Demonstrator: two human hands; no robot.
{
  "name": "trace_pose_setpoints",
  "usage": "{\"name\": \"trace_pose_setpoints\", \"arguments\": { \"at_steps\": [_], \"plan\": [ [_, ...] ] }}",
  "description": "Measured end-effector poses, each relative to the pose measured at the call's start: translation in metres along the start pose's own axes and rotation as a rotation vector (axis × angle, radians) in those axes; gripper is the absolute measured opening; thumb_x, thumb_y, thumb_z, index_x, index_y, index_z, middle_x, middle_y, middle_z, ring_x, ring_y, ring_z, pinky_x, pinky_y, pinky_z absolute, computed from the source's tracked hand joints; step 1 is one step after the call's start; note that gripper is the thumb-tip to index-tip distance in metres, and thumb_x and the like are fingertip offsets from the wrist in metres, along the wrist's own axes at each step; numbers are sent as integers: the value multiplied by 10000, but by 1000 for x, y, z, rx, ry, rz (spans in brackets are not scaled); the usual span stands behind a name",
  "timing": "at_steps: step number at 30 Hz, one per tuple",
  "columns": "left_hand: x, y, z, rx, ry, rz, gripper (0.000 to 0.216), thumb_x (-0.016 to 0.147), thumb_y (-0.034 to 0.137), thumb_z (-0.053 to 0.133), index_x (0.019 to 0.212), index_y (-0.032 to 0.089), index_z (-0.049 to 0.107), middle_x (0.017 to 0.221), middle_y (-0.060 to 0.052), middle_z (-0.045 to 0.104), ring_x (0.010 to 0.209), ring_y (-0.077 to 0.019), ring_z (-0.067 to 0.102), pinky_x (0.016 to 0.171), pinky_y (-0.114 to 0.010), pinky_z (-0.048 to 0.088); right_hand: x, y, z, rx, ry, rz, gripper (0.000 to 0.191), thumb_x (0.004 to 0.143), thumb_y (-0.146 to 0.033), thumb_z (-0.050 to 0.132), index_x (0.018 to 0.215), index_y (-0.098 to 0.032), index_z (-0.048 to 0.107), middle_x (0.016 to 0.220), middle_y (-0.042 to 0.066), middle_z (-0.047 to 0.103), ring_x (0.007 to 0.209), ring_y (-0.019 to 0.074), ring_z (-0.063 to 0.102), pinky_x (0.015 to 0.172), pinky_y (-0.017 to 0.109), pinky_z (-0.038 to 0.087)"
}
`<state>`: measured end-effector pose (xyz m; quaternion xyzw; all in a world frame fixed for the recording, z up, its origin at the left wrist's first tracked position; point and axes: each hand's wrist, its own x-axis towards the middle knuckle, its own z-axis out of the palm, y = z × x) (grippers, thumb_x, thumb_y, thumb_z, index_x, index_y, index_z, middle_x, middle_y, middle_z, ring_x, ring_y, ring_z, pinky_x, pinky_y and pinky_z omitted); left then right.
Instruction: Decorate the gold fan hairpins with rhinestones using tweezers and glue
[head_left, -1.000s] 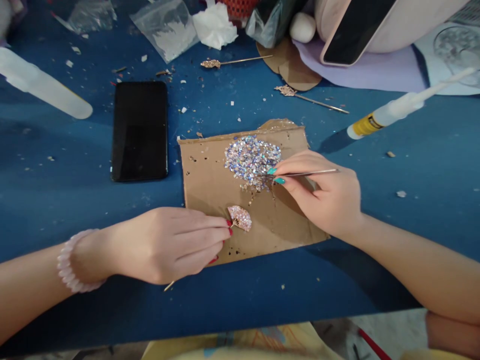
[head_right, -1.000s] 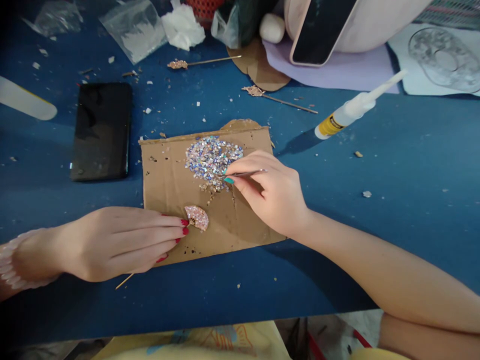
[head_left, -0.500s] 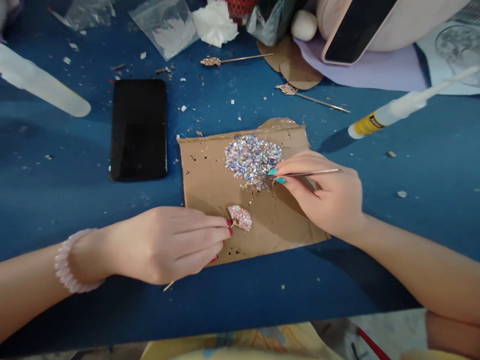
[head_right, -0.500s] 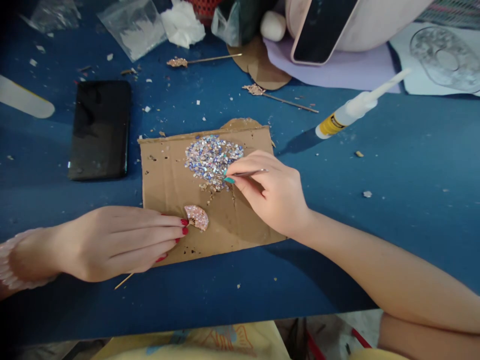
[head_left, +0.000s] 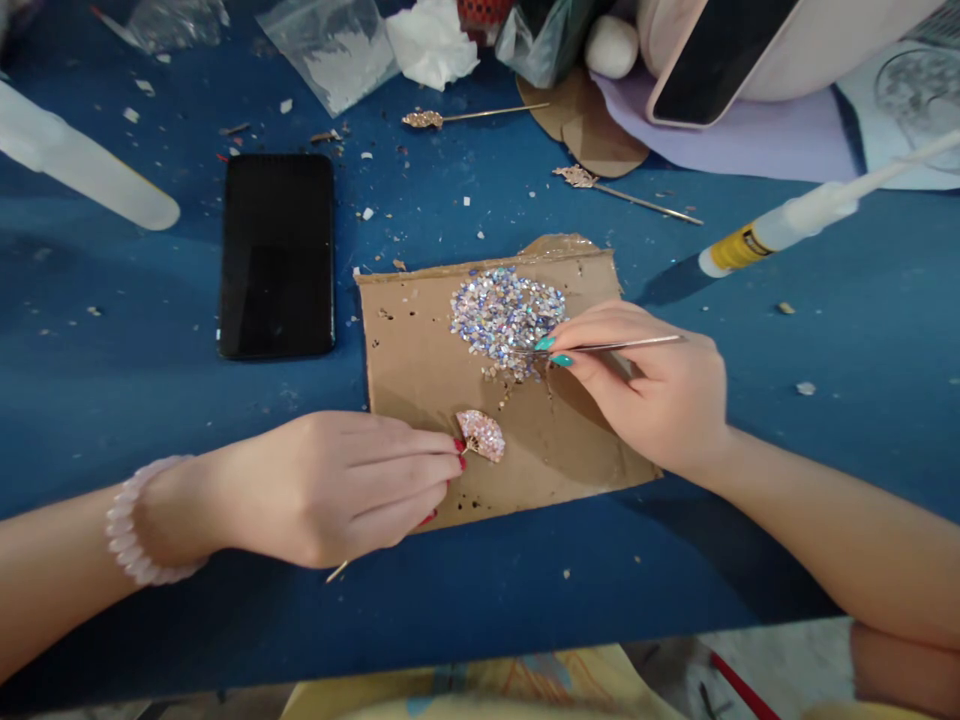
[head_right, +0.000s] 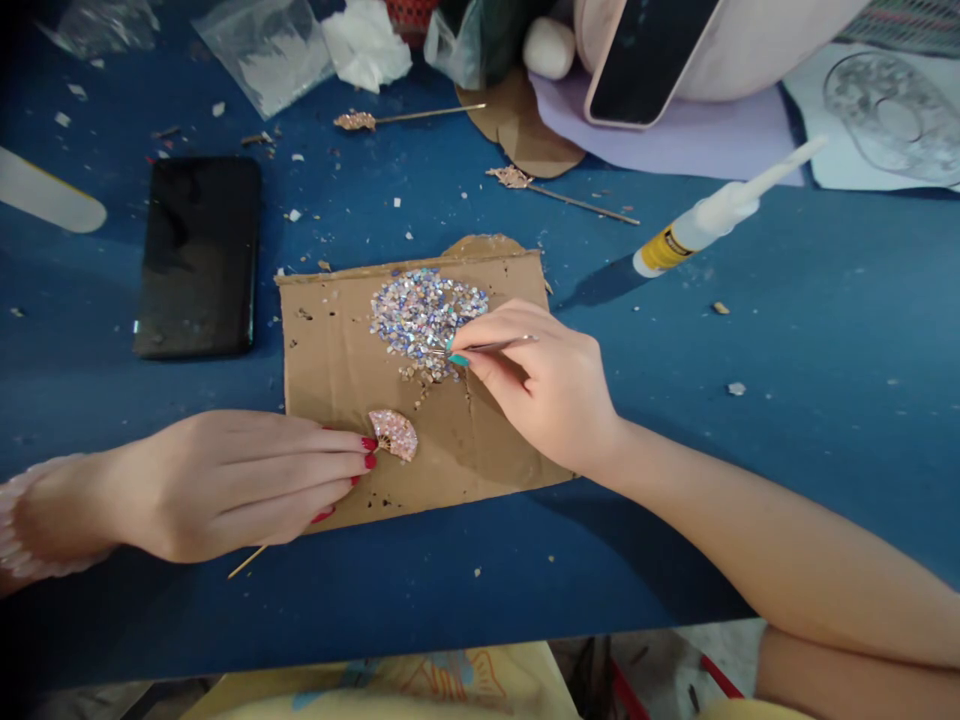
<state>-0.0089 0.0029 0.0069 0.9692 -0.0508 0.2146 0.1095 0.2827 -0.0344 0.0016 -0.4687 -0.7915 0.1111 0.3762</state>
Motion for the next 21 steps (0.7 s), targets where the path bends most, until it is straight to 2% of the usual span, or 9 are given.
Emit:
{"name": "trace_pose_setpoints", "arguments": {
  "at_steps": [4,10,17,21],
  "plan": [
    [0,1,0,-1,-6,-14,174,1013,164,536,966,136,701,1059,-113,788,1054,-191,739,958,-284,646,0,-1,0,4,5,-8,186,950,-91,617,900,-235,724,862,17,792,812,170,746,740,305,615],
    [1,2,-1,0,3,-8,241,1040,141,474,947,120,695,1045,-117,791,1037,-193,741,913,-293,656,0,-1,-1,21,13,-38,189,944,-76,620,878,-224,716,857,14,795,805,162,747,750,299,617],
    [0,0,-1,-15,-4,-2,145,994,149,570,958,111,705,1071,-132,777,1059,-210,729,937,-301,643,0,-3,-3,52,-4,-80,190,959,-99,601,901,-229,727,853,20,792,817,177,758,740,321,632],
    [0,0,0,-14,4,-3,199,1026,144,516,951,109,698,1064,-123,781,1040,-205,733,901,-310,649,-2,-5,-4,63,-30,-106,202,934,-63,624,925,-237,726,856,14,792,836,180,761,780,329,643]
  ]
}}
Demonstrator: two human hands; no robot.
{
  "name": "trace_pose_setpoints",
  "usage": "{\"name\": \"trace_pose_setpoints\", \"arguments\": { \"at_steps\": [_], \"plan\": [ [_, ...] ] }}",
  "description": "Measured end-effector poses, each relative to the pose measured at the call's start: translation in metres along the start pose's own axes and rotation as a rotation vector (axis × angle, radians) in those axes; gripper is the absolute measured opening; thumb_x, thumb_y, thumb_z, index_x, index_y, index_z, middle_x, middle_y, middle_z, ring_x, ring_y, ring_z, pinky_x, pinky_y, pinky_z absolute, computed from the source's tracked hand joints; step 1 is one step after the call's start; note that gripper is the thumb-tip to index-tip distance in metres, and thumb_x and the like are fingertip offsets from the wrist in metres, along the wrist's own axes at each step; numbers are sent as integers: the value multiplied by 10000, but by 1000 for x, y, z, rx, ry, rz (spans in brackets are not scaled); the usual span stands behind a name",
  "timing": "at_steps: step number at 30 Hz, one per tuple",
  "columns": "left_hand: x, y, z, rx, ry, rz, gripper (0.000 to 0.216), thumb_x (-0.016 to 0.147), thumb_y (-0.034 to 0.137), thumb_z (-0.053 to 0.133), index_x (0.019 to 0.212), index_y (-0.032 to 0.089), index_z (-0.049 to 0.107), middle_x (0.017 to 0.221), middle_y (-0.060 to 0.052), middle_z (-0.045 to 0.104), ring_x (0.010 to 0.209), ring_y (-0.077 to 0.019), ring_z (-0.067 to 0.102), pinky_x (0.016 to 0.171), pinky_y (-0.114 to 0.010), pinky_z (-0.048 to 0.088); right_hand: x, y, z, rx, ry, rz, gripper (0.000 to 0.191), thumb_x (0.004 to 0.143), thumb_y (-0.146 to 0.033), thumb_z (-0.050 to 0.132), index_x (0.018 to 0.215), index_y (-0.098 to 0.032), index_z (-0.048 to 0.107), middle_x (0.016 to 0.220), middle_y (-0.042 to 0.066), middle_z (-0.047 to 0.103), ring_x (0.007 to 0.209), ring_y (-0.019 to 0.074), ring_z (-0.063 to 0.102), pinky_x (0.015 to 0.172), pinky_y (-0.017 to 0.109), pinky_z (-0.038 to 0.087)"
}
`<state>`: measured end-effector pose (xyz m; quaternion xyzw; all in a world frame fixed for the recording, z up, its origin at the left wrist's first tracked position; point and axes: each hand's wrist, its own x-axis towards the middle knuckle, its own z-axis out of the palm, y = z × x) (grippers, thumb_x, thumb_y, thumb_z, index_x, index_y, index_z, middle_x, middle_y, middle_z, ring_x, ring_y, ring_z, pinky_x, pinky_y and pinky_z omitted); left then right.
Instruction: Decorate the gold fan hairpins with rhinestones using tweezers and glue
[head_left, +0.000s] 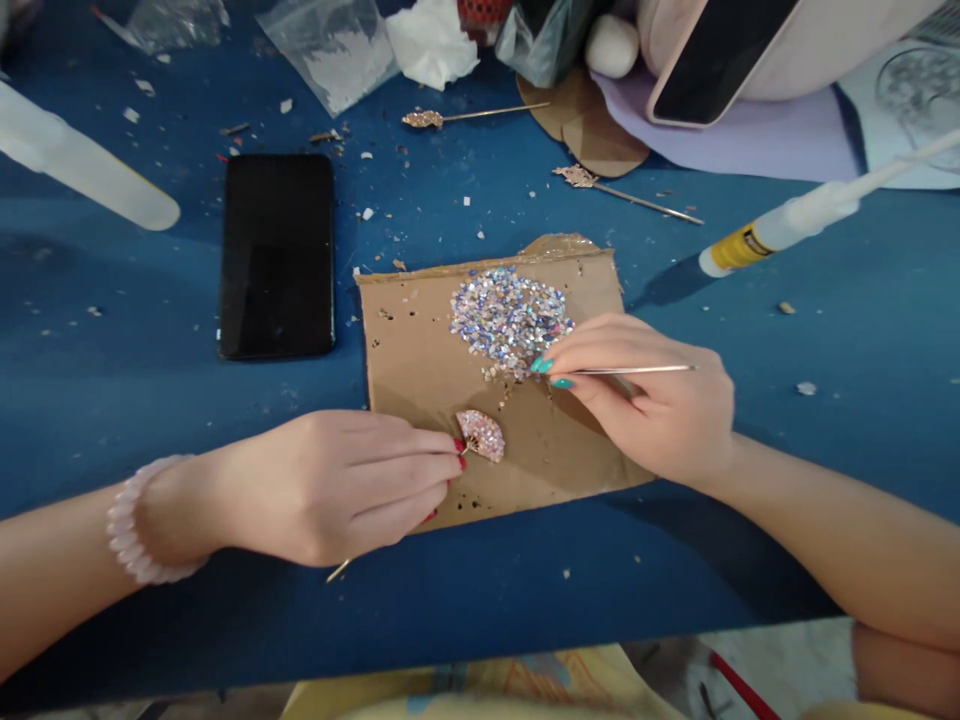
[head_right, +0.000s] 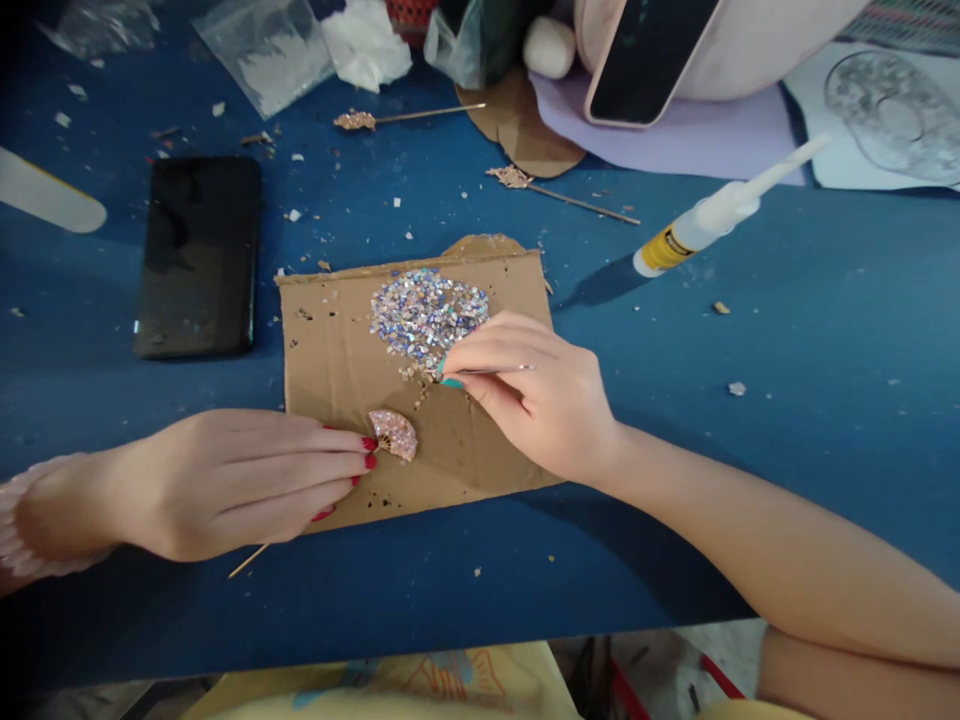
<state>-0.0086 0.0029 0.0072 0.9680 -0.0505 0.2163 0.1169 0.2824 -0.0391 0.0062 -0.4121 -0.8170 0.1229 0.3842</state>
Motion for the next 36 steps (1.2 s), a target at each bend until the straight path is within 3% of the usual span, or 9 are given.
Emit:
{"name": "trace_pose_setpoints", "arguments": {
  "at_steps": [10,17,36],
  "plan": [
    [7,0,-3,22,29,-14,289,1064,111,439,943,113,702,995,-78,798,945,-196,755,819,-311,657,-1,-8,0,81,-112,-66,136,948,-72,622,944,-200,666,882,59,778,832,183,742,832,367,633],
    [6,1,0,11,26,-26,257,1061,125,476,944,111,704,988,-78,789,950,-198,751,873,-314,646,-3,-8,0,96,-144,-92,98,972,-102,600,957,-187,648,877,71,768,814,187,725,786,380,622],
    [5,0,-2,-21,9,-27,323,1078,119,414,979,96,721,1002,-95,791,973,-205,749,907,-319,632,-2,-7,2,147,-172,-37,100,974,-99,604,951,-177,664,886,56,769,844,162,726,836,351,614]
  ]
}}
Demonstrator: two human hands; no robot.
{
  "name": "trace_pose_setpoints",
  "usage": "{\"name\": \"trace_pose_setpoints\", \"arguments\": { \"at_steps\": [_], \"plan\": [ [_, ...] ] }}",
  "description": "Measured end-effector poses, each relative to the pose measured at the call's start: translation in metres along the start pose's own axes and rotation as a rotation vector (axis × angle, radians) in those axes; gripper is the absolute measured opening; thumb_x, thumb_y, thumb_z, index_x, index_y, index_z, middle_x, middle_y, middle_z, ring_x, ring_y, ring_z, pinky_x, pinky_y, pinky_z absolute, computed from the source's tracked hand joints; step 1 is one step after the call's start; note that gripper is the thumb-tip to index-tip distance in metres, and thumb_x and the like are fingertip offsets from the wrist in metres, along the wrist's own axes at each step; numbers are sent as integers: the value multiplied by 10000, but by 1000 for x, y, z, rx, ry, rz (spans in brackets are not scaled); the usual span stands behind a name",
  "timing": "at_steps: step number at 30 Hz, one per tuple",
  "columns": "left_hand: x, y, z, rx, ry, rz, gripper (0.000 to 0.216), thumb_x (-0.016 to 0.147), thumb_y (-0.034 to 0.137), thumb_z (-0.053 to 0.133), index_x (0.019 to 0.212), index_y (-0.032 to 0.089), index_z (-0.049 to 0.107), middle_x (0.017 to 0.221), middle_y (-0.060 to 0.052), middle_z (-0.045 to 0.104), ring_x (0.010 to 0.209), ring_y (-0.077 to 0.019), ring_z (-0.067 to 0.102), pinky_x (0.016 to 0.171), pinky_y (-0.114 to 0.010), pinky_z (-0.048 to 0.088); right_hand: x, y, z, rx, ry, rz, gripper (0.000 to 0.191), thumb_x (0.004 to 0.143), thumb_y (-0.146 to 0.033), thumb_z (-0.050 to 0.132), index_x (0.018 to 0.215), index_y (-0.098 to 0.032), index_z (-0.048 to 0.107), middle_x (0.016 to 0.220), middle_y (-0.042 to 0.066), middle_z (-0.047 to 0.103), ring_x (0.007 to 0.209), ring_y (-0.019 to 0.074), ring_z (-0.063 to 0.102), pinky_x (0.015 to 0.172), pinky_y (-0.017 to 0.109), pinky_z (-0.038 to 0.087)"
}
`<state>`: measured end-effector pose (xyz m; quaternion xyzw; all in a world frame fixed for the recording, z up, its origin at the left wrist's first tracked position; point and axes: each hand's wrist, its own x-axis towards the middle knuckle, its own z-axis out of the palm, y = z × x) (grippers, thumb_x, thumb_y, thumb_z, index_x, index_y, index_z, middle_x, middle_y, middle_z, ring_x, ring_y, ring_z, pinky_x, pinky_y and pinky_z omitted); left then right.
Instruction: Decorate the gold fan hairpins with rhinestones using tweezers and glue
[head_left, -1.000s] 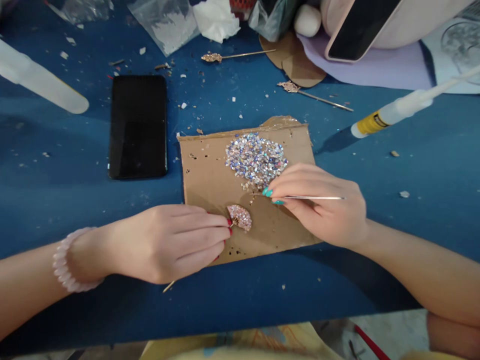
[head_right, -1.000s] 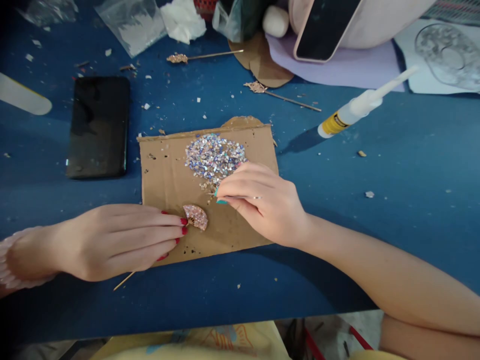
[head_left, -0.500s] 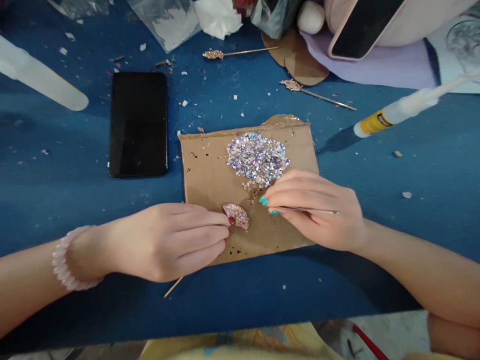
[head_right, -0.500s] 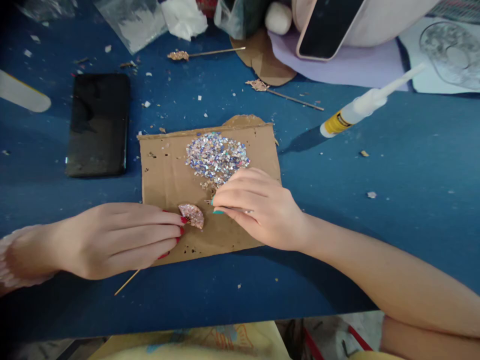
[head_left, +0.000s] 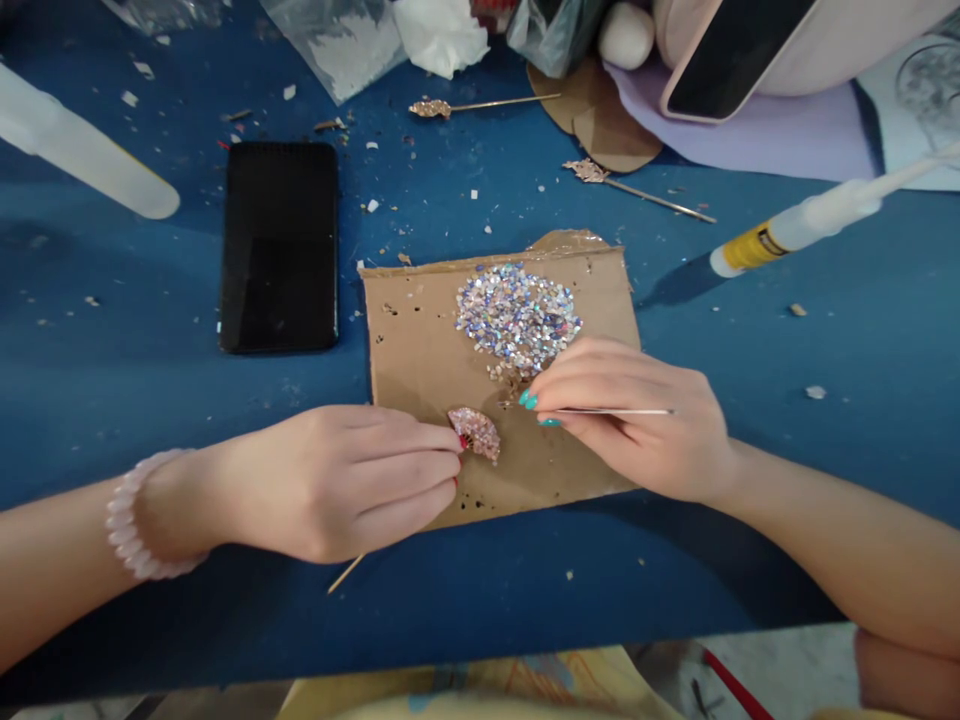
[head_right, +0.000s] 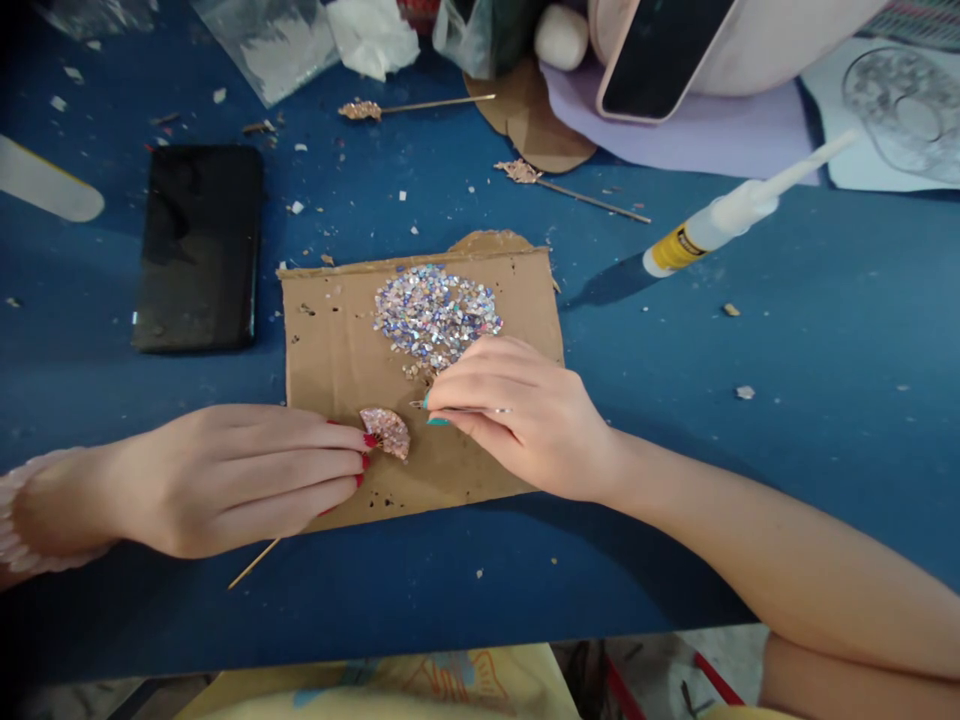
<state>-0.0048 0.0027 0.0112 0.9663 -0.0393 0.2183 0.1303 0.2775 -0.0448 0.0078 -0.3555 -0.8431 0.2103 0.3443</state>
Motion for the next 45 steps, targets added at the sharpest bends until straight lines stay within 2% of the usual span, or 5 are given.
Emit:
{"name": "trace_pose_setpoints", "arguments": {
  "at_steps": [22,33,38,41,45],
  "plan": [
    [1,0,0,27,-1,6,321,1070,113,436,965,114,740,1009,-79,794,980,-193,748,899,-303,628,2,-10,2,130,-1,25,107,953,-70,632,952,-172,662,898,66,764,841,151,721,839,341,620],
    [2,1,0,32,12,3,312,1061,113,451,953,107,744,991,-80,794,959,-192,750,874,-299,635,1,-8,4,72,69,35,128,943,-70,631,940,-188,680,884,45,775,818,163,726,785,341,626],
    [3,1,-1,52,23,-25,350,1078,124,411,960,133,740,1001,-61,798,965,-170,748,979,-290,600,1,-6,2,13,109,49,159,903,-35,659,957,-183,682,866,49,772,831,179,731,801,362,620],
    [2,0,0,78,36,-39,341,1080,138,417,961,146,736,997,-56,796,967,-159,745,1024,-281,576,1,-8,-1,113,28,8,114,931,-63,640,969,-167,667,876,65,754,832,168,716,793,354,612],
    [0,-1,0,58,20,-42,290,1066,132,452,973,136,726,1015,-75,791,993,-172,742,992,-294,589,0,-12,-1,245,-113,-63,46,978,-129,612,967,-149,651,883,74,735,838,159,681,787,343,592]
  ]
}}
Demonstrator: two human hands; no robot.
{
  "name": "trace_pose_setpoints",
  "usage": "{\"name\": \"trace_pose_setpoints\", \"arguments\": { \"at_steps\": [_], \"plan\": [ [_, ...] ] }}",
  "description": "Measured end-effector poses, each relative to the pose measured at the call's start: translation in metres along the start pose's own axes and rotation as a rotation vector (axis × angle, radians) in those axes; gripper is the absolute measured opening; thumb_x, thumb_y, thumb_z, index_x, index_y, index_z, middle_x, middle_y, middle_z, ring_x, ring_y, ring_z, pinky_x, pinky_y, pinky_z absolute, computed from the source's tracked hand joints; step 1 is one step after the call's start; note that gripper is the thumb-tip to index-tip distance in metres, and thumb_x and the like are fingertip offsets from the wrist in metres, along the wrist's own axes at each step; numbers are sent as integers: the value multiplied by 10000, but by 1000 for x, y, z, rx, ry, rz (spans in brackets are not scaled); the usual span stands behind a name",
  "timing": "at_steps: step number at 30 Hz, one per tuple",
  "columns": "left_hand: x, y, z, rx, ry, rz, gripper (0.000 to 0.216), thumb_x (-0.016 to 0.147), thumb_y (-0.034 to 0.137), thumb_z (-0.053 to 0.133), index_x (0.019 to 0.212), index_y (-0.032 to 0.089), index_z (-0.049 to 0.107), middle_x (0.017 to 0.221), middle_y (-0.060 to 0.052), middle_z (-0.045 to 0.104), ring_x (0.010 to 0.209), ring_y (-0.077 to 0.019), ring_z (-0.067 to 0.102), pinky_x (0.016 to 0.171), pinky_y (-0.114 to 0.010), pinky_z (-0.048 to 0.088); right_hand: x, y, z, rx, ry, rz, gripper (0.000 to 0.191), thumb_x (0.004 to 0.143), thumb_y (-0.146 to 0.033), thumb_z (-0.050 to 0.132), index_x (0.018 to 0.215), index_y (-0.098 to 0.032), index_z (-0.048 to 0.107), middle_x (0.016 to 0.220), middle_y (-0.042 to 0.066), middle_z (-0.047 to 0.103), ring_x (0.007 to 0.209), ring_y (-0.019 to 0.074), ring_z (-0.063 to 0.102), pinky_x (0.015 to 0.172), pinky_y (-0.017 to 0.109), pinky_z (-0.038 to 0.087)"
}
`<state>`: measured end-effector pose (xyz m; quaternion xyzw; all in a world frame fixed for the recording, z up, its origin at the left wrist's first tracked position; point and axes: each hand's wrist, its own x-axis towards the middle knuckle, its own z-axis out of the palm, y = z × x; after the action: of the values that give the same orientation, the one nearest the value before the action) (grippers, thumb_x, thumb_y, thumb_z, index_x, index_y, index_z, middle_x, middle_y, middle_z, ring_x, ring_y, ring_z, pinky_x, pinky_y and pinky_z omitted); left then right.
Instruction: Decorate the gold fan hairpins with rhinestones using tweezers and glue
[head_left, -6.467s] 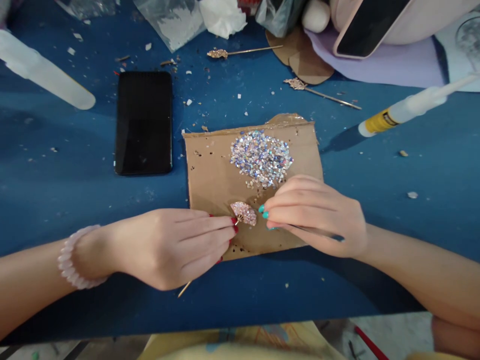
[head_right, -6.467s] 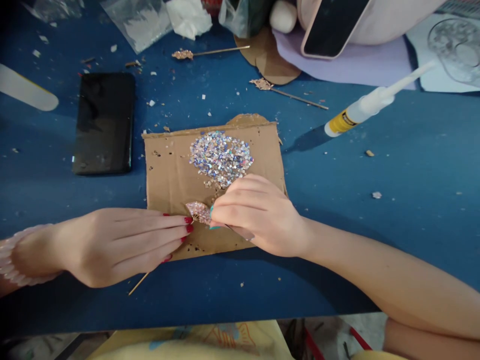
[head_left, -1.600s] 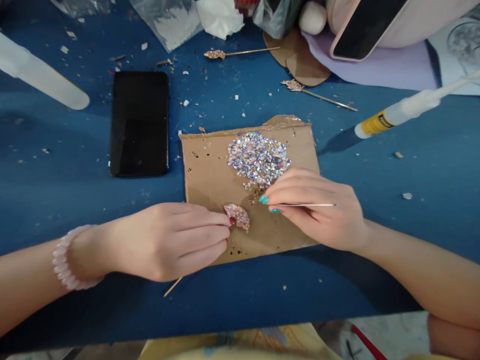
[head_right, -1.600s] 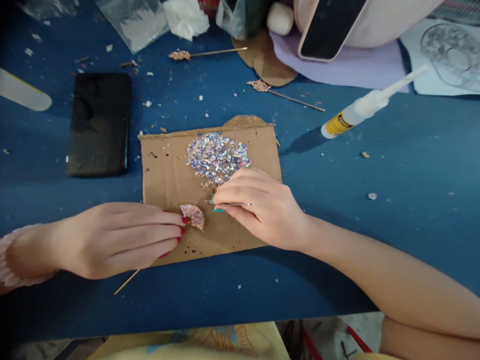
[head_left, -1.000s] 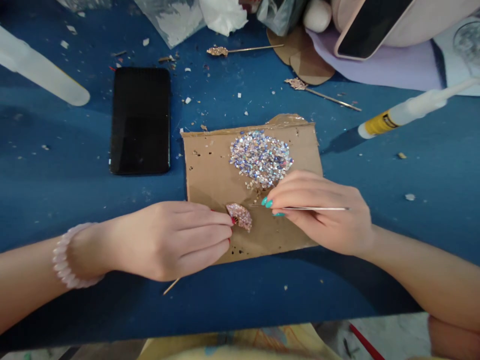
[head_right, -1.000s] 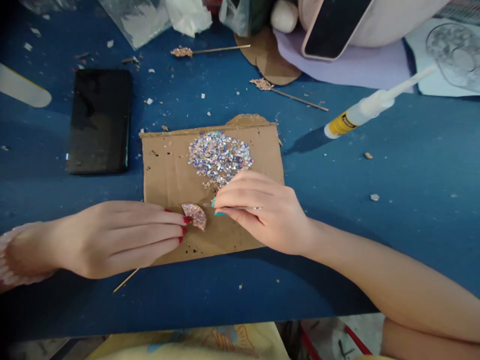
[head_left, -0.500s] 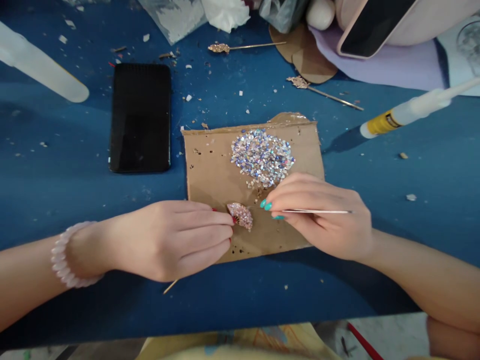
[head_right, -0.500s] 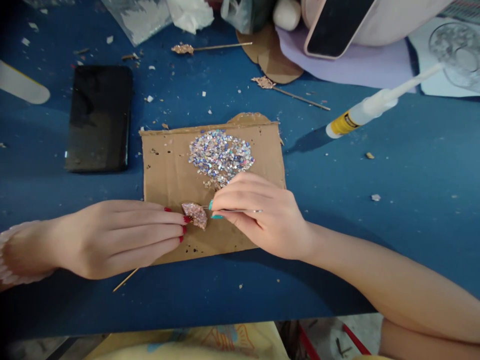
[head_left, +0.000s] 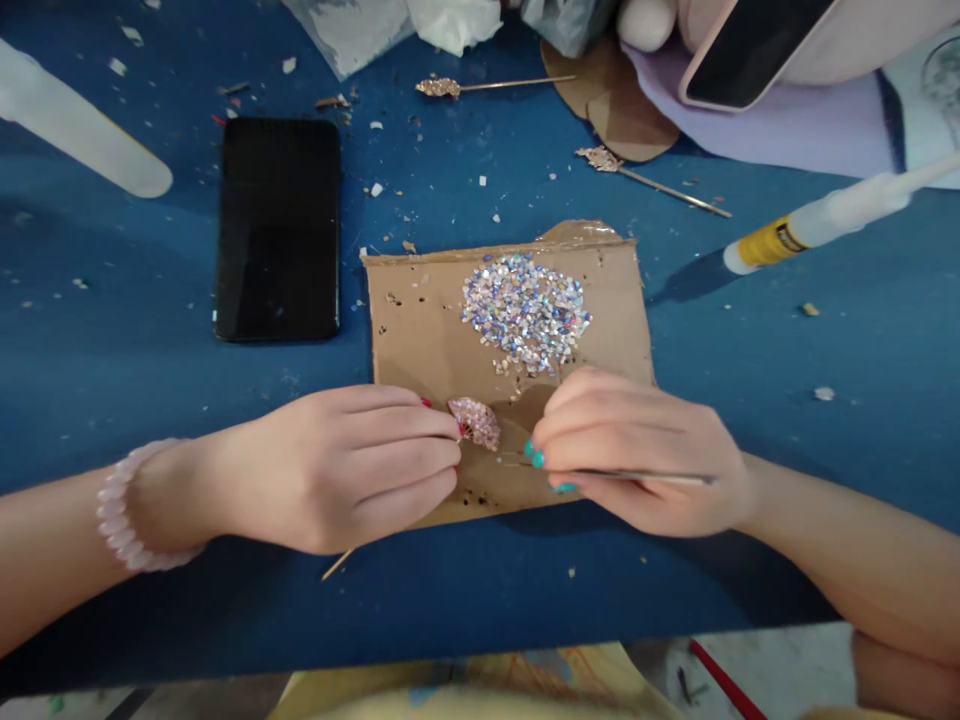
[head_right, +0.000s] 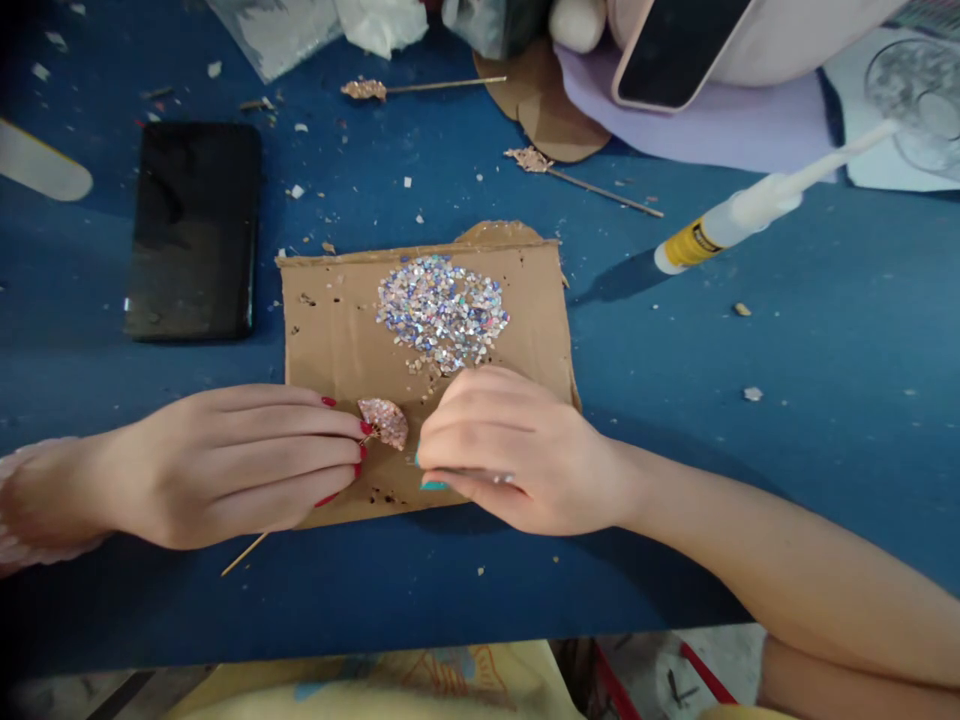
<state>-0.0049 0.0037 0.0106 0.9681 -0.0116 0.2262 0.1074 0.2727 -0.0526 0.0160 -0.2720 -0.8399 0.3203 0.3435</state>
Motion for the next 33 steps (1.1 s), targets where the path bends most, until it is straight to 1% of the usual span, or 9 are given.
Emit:
{"name": "trace_pose_setpoints", "arguments": {
  "at_steps": [4,7,10,15,20,27,33],
  "plan": [
    [-1,0,0,6,-3,-4,288,1069,139,451,973,142,722,1025,-71,793,993,-173,742,958,-294,597,-1,0,2,-12,-52,-39,62,999,-143,583,981,-137,642,914,82,738,870,159,659,811,338,569],
    [-1,1,-1,6,-2,-4,290,1072,141,444,983,137,720,1029,-74,792,989,-177,742,949,-301,597,-2,0,3,-22,-61,-35,55,988,-118,587,995,-141,637,931,77,734,888,160,647,821,333,560],
    [-1,0,-1,7,-4,-8,311,1076,142,433,967,141,724,1013,-74,792,976,-169,741,937,-289,598,-2,1,4,-32,-67,-52,96,952,-59,605,1003,-137,630,942,76,727,902,162,641,818,328,553],
    [0,0,1,-6,7,-1,306,1075,139,437,962,123,721,1003,-89,789,991,-180,737,912,-302,607,-4,2,4,-37,-83,-84,107,968,-52,566,1014,-130,624,950,83,724,913,164,626,819,332,554],
    [1,0,0,2,18,7,323,1082,133,422,950,128,716,989,-79,788,973,-170,741,921,-290,611,-4,2,4,-43,-91,-64,117,994,-79,538,1032,-159,615,960,68,722,933,154,630,836,321,557],
    [3,0,-1,-30,23,15,315,1077,123,417,953,103,706,976,-91,788,952,-195,754,931,-315,632,-4,2,4,-37,-89,-69,106,989,-75,554,1021,-154,618,960,69,727,912,158,624,828,330,561],
    [4,-1,-3,-39,19,40,294,1064,99,440,955,79,712,977,-107,792,944,-210,766,906,-339,653,-3,2,3,-28,-110,-58,142,1008,-74,505,1026,-170,608,961,59,720,927,145,627,849,311,550]
  ]
}}
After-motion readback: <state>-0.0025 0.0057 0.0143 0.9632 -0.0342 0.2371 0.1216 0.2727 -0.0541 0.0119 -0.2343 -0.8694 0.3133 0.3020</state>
